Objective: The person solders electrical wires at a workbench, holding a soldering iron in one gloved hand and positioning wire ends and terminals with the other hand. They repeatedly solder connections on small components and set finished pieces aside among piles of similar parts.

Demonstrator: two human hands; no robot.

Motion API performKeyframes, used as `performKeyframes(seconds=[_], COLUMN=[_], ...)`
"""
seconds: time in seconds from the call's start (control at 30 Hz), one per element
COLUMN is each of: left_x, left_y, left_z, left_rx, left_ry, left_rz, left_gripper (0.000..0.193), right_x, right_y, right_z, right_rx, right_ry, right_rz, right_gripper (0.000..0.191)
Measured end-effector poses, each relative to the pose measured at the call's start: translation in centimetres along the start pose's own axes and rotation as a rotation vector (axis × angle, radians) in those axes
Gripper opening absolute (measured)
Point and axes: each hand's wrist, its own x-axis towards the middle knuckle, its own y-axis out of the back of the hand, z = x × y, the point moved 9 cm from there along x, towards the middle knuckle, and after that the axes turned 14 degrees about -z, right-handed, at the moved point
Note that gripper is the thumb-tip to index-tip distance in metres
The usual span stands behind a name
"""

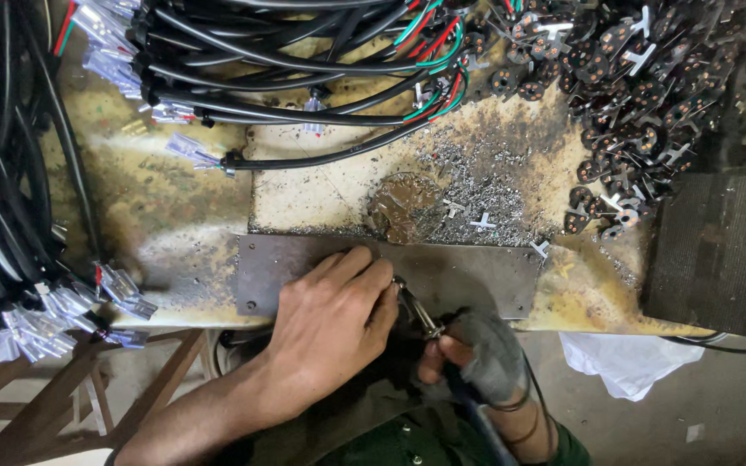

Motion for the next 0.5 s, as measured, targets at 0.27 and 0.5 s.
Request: performKeyframes(seconds=[0.27,0.5], left_x=[0.0,0.3], left_y=[-0.1,-0.3], left_z=[-0.6,-0.9], left_rx=[-0.051,-0.046], left_ry=[-0.028,0.016], left_rz=[-0.077,-0.126], left_gripper=[0.011,0.011], right_x=[0.1,2.5], right_y=[0.4,2.5], right_z=[1.9,-2.9], right_rx=[0.226,0.287], right_ry=[0.031,0.015], right_rz=[-0.108,0.282], right_gripper=[0.011,0.028])
